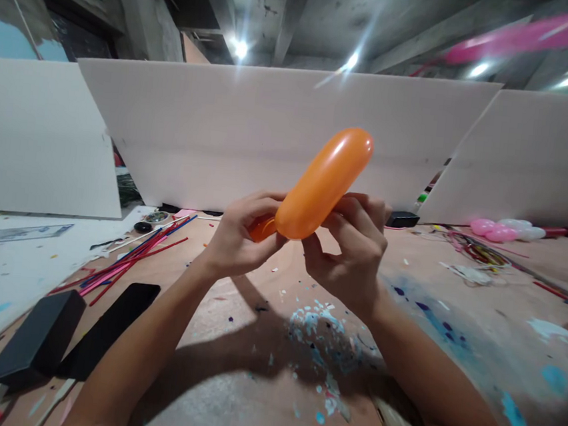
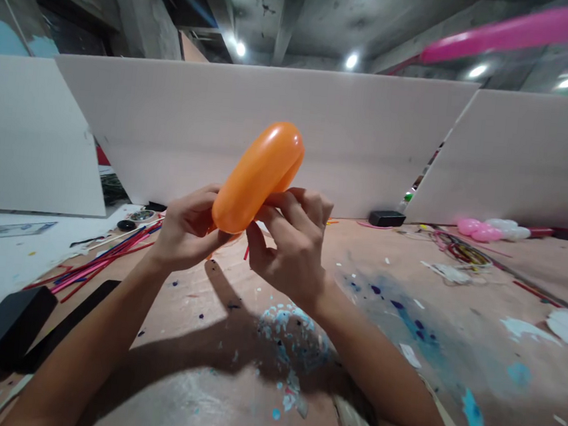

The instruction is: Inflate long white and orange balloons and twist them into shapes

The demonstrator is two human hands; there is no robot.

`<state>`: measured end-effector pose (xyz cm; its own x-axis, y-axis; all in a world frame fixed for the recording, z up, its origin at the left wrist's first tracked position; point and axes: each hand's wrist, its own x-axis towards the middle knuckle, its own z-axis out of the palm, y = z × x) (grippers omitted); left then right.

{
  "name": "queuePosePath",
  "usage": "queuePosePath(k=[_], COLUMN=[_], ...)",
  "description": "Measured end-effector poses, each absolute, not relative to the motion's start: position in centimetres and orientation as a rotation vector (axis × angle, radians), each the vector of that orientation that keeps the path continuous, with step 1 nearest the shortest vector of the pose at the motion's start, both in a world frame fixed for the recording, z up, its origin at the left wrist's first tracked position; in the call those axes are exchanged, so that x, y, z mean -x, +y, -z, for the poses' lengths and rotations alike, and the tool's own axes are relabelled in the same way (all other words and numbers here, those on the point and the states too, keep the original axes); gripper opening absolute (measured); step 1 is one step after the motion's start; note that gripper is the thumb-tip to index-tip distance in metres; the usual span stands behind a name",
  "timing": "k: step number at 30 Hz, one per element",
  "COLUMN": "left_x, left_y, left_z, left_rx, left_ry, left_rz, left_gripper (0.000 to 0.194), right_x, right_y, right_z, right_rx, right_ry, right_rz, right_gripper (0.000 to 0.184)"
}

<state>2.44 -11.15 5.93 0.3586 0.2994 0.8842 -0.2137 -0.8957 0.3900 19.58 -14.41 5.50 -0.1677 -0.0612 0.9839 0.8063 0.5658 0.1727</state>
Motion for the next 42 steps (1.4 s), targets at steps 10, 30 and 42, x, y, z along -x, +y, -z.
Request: queuePosePath(k=[10, 30, 42], left_x=[-1.0, -1.4, -3.8], left_y=[-11.5, -12.4, -11.9], left_z=[-6.8, -7.3, -6.0], left_rx=[-2.254, -2.178, -1.74], left_ry=[0.246, 0.392, 0.534], left_rz=[-1.482, -1.187, -1.64], left_gripper=[0.014, 0.032, 0.027], right_x=[-19.6, -19.5, -18.5], right_y=[-15.2, -13.0, -13.8], right_z=[-5.7, -5.3, -4.8], right_rx=[0.595, 0.607, 0.562], right_ry=[-1.649, -1.607, -1.673], right_rz=[0.748, 0.556, 0.442], right_gripper=[0.012, 0.011, 0.013])
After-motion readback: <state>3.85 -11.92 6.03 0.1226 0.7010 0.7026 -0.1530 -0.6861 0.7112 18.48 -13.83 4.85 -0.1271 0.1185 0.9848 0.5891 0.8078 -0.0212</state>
